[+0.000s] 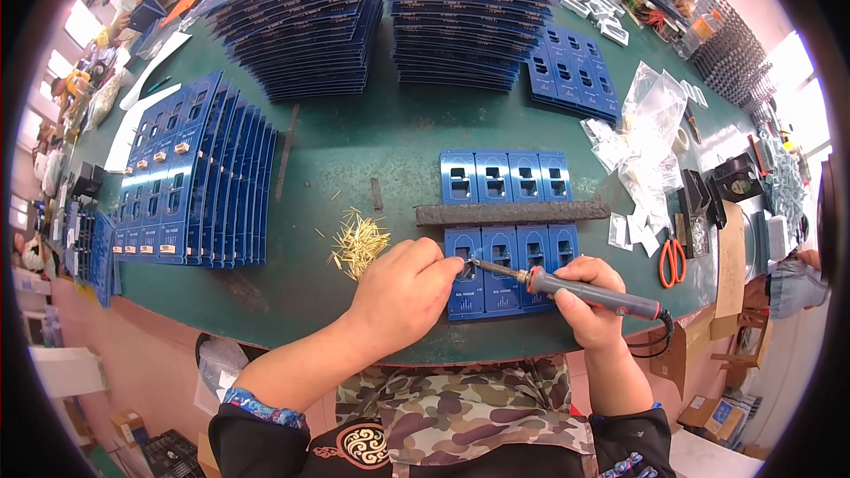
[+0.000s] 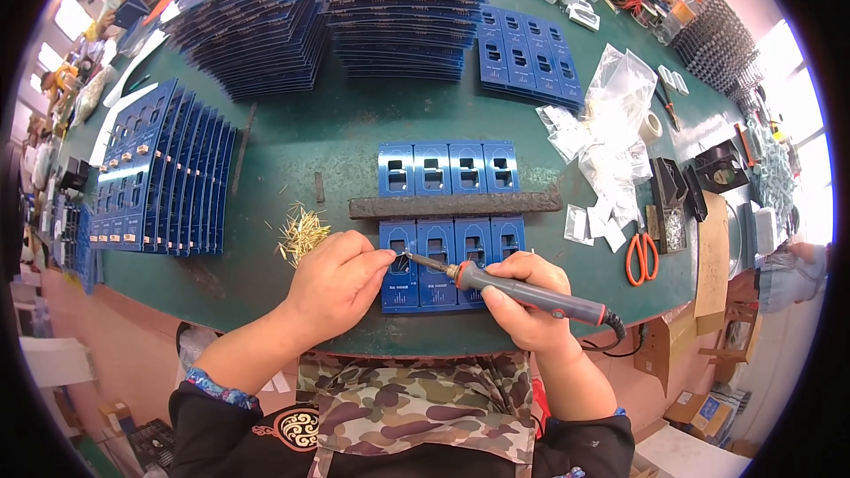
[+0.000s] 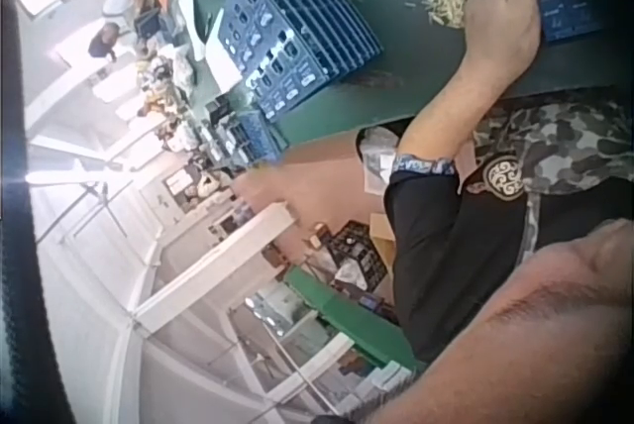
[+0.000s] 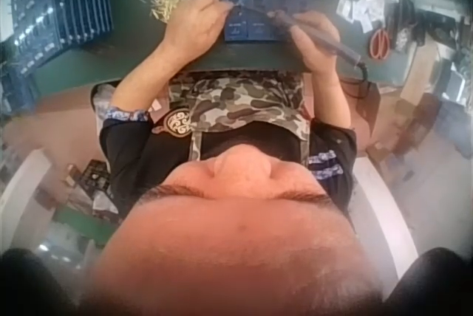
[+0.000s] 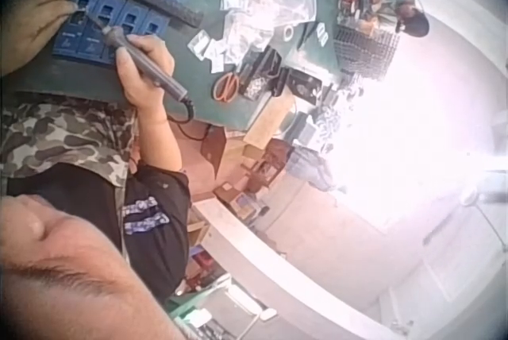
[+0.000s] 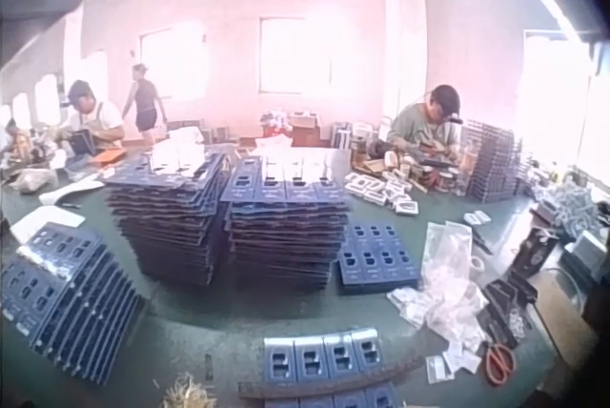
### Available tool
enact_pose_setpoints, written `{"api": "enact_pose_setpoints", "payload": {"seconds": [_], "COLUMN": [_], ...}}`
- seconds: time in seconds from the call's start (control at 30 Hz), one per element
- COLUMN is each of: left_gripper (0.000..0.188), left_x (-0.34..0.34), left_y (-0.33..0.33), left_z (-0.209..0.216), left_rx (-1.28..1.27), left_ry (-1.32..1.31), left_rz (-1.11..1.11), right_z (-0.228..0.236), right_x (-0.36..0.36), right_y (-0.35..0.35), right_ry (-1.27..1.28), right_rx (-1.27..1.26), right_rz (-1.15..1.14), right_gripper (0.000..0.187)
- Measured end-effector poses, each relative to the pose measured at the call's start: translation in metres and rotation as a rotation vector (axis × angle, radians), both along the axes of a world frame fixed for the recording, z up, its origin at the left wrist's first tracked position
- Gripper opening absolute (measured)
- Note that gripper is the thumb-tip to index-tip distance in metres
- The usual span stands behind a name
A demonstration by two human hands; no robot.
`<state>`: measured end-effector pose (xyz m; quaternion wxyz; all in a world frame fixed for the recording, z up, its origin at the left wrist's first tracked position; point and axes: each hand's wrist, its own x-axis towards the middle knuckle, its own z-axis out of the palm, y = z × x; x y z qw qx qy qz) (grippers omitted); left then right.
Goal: The person aligns a blue panel on the workbench, places a metal bar across it, and solders small metal pins into the panel slots using a soldering iron and solder wire.
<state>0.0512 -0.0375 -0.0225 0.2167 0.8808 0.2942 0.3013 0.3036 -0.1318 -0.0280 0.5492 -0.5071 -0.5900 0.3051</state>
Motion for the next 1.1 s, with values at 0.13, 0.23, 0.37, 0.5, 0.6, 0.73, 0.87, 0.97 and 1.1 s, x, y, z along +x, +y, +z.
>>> {"api": "enact_pose_setpoints", "payload": {"seconds": [0.13,0.23,0.37,0.5,0.6,0.73,0.87,0.97,1.1], "left_gripper": [0.017,0.017,0.017,0.017,0.017,0.016,0.015,0.015,0.013], "left_x": [0.0,0.0,-0.001,0.0,0.0,0.0,0.001,0.001,-0.001], "left_y": [0.001,0.001,0.0,0.0,0.0,0.001,0.001,0.002,-0.002], "left_z": [-0.001,0.0,0.0,-0.002,-0.002,0.0,-0.002,-0.001,0.0], "left_rx": [0.005,0.013,0.009,-0.001,-0.003,-0.005,-0.009,-0.01,-0.009], "left_ry": [0.001,-0.047,-0.058,-0.026,-0.023,-0.012,-0.027,-0.027,-0.096], "left_rz": [-0.005,0.001,0.005,0.001,0.003,0.003,0.001,0.002,0.008], "right_z": [0.004,-0.002,0.001,0.002,0.004,0.004,0.005,0.005,-0.002], "right_x": [-0.002,-0.001,-0.001,-0.003,-0.003,-0.004,-0.003,-0.003,0.002], "right_y": [0.001,-0.006,-0.003,0.0,0.0,0.0,0.0,-0.003,-0.013], "right_ry": [-0.022,0.141,0.042,-0.007,-0.017,-0.021,-0.026,-0.039,0.279], "right_rx": [0.01,-0.08,-0.033,0.008,-0.002,-0.015,-0.009,-0.008,-0.109], "right_rz": [0.001,-0.071,-0.033,-0.018,-0.013,-0.012,-0.004,0.003,-0.127], "right_gripper": [0.02,0.021,0.021,0.02,0.02,0.02,0.02,0.021,0.021]}}
